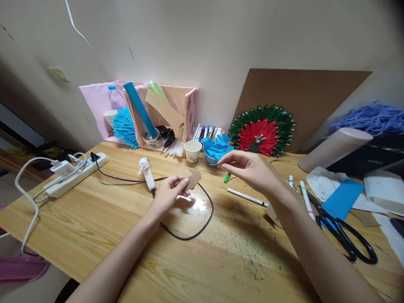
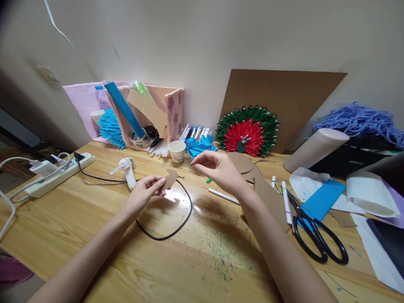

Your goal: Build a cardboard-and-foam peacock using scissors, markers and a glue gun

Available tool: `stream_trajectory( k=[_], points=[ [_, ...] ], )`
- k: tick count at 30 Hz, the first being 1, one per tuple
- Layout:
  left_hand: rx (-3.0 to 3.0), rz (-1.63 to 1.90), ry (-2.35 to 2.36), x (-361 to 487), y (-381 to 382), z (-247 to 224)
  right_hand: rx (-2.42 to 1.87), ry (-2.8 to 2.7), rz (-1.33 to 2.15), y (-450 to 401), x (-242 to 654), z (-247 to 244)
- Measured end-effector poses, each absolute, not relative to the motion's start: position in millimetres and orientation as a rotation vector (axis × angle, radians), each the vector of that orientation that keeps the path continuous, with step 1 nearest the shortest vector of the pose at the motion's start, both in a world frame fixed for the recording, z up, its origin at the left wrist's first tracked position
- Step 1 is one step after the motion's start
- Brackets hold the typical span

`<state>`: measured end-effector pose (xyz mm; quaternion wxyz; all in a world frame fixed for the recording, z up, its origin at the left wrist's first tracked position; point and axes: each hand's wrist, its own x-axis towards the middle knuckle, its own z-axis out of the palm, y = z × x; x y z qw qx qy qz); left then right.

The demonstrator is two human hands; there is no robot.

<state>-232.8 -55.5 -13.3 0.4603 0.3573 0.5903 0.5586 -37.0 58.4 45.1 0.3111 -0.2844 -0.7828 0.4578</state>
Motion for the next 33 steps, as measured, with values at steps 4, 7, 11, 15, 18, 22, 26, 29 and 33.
stream_trajectory(
  k=[4,7,11,15,18,22,26,29,33],
  points=[
    [0.876,1.363,1.459,-230,-57,-12,-0.797,-2.061,1.304,50,-37,51],
    [0.874,1.354,1.459,-229,-58,-11,-0.82,-2.019,1.36,49,-40,50],
    [0.874,1.351,1.438,-229,-58,-11,-0.856,-2.006,1.344,50,-41,49],
    [0.898,1.359,1.426,-228,-57,-11,-0.858,-2.041,1.235,48,-42,51],
    [0.908,1.363,1.432,-226,-58,-10,-0.875,-2.086,1.13,47,-43,51],
    [0.924,1.353,1.441,-224,-59,-10,-0.836,-2.096,1.119,46,-44,49],
    [0.934,1.352,1.438,-224,-60,-9,-0.784,-2.094,1.207,47,-42,47],
    [0.935,1.352,1.433,-224,-60,-9,-0.764,-2.093,1.224,49,-41,45],
    [0.942,1.351,1.421,-223,-60,-8,-0.701,-2.081,1.251,50,-42,40]
  ],
)
